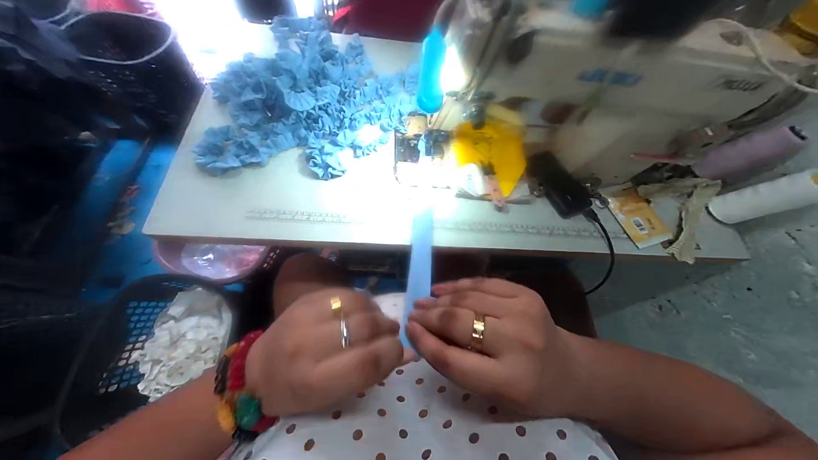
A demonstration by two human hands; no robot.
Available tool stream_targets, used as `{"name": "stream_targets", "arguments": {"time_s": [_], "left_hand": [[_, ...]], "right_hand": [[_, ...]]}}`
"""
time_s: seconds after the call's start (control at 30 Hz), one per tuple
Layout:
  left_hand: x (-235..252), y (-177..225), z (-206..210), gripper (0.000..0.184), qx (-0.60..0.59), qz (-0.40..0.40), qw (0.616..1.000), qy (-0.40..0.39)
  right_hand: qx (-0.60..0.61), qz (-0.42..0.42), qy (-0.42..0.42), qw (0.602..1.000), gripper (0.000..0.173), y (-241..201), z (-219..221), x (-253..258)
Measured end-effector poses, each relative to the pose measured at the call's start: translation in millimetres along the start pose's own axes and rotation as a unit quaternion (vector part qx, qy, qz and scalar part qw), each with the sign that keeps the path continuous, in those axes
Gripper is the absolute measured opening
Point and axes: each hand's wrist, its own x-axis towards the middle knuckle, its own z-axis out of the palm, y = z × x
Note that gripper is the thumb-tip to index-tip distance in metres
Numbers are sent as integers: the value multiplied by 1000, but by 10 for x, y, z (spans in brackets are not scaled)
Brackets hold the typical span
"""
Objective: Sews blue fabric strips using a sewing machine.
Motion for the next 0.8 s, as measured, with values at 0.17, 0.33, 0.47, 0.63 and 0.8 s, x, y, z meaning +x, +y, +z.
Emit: {"name": "stream_targets", "arguments": {"time_s": [0.17,0.33,0.47,0.63,0.8], "left_hand": [[470,-1083,422,26,-11,-278,958,-64],[976,-2283,1021,41,38,-313,937,-152],[1148,-2505,1184,46,78,-371,906,-188],[1159,-2579,1181,43,76,-373,906,-182],[1177,-2603,1198,42,90,-376,904,-183]], "right_hand": [[109,68,-84,988,21,105,61,-418],[181,129,-110,969,20,210,181,-519],[149,140,-115,972,20,366,223,-528],[86,128,-80,985,22,734,467,-620],[5,91,-42,995,21,1084,651,-626]]}}
